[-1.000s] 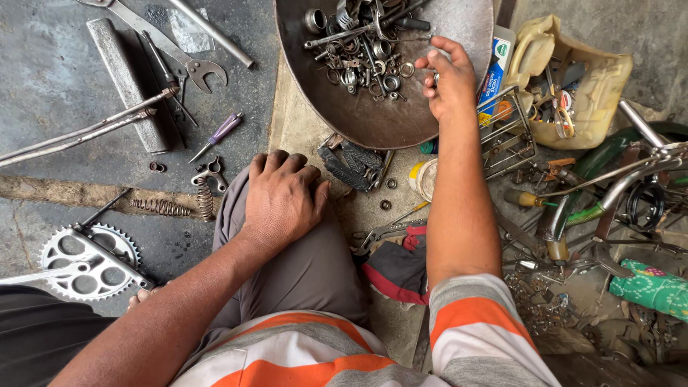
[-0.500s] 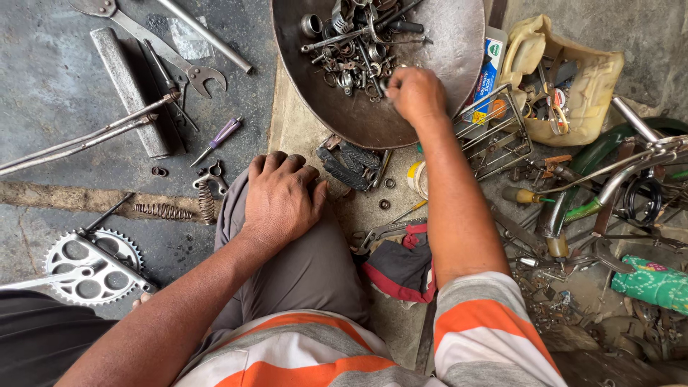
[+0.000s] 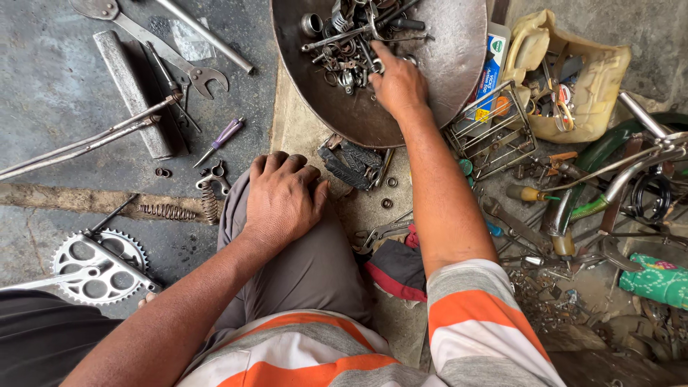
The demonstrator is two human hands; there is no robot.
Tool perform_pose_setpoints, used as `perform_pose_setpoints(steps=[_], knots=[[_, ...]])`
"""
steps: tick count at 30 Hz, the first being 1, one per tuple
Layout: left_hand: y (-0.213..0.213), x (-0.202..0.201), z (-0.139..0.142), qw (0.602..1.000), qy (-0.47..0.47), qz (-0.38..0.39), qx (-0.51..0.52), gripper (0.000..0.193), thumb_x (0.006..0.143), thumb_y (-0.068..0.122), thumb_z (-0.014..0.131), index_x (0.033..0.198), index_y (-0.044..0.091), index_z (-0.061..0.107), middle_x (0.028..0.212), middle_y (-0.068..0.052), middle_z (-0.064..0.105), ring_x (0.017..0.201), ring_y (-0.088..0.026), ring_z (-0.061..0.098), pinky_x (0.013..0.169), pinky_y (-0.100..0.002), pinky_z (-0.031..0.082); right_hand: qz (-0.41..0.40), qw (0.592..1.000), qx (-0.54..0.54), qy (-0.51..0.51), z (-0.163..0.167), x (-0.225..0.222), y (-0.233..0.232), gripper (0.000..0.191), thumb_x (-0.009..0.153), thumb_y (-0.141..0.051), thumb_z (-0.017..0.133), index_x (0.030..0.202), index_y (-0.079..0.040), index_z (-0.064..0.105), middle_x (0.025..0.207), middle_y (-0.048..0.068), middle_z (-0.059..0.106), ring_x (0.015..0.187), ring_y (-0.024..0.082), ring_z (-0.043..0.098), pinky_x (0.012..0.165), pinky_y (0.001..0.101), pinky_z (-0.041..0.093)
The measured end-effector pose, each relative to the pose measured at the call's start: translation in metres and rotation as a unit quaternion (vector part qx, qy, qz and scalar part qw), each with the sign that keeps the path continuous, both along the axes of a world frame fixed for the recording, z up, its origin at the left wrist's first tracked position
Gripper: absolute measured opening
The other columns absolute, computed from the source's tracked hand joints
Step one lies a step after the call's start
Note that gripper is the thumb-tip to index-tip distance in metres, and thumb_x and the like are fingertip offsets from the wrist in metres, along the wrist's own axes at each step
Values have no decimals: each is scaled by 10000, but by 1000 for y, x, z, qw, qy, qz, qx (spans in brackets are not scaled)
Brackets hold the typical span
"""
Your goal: The person sits on the floor and sorts through a large metal bowl filled with various small metal parts, including washers, nuts, and bolts. They pick up individual items, examine them, and place them back into the bowl or on the floor.
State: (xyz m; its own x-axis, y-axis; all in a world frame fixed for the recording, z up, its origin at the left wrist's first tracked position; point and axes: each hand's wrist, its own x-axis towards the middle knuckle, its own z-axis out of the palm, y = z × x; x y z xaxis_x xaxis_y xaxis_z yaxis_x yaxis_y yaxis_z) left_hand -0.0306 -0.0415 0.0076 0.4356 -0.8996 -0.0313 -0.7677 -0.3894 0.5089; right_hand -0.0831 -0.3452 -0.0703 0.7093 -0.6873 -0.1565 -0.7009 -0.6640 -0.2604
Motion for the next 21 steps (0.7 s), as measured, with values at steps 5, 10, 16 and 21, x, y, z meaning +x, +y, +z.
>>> perform_pose_setpoints(steps=[5, 10, 16, 21], knots=[[-1, 0, 1, 1000, 13, 0, 15, 330, 943, 396, 632, 1002, 102, 771, 1065, -90, 688, 1138, -295, 567, 1075, -514, 340, -111, 994, -12, -4, -3, -4, -10, 405, 956, -172, 723, 1349, -239, 655, 913, 56, 752, 769, 197, 714, 750, 357, 588], [-1, 0, -1, 1000, 2, -3, 6, 328, 942, 396, 623, 999, 111, 775, 1061, -92, 688, 1139, -303, 565, 1082, -527, 329, -100, 994, -37, -32, -5, -14, -23, 285, 908, -125, 743, 1185, -191, 746, 1048, 84, 758, 871, 211, 738, 757, 369, 597], [-1, -1, -4, 1000, -1, -4, 10, 344, 953, 409, 611, 1013, 108, 766, 1092, -98, 687, 1147, -298, 566, 1086, -532, 328, 3, 987, 141, 76, 17, -20, -33, 315, 859, -208, 821, 1168, -237, 766, 1171, 74, 748, 1070, 251, 709, 973, 379, 540], [-1, 0, -1, 1000, -1, -6, 25, 336, 955, 405, 613, 1019, 112, 765, 1063, -93, 685, 1142, -300, 564, 1089, -526, 330, -1, 996, 70, -57, 19, -4, -28, 385, 933, -119, 701, 1312, -183, 678, 1315, 109, 668, 1171, 311, 634, 1040, 395, 454]])
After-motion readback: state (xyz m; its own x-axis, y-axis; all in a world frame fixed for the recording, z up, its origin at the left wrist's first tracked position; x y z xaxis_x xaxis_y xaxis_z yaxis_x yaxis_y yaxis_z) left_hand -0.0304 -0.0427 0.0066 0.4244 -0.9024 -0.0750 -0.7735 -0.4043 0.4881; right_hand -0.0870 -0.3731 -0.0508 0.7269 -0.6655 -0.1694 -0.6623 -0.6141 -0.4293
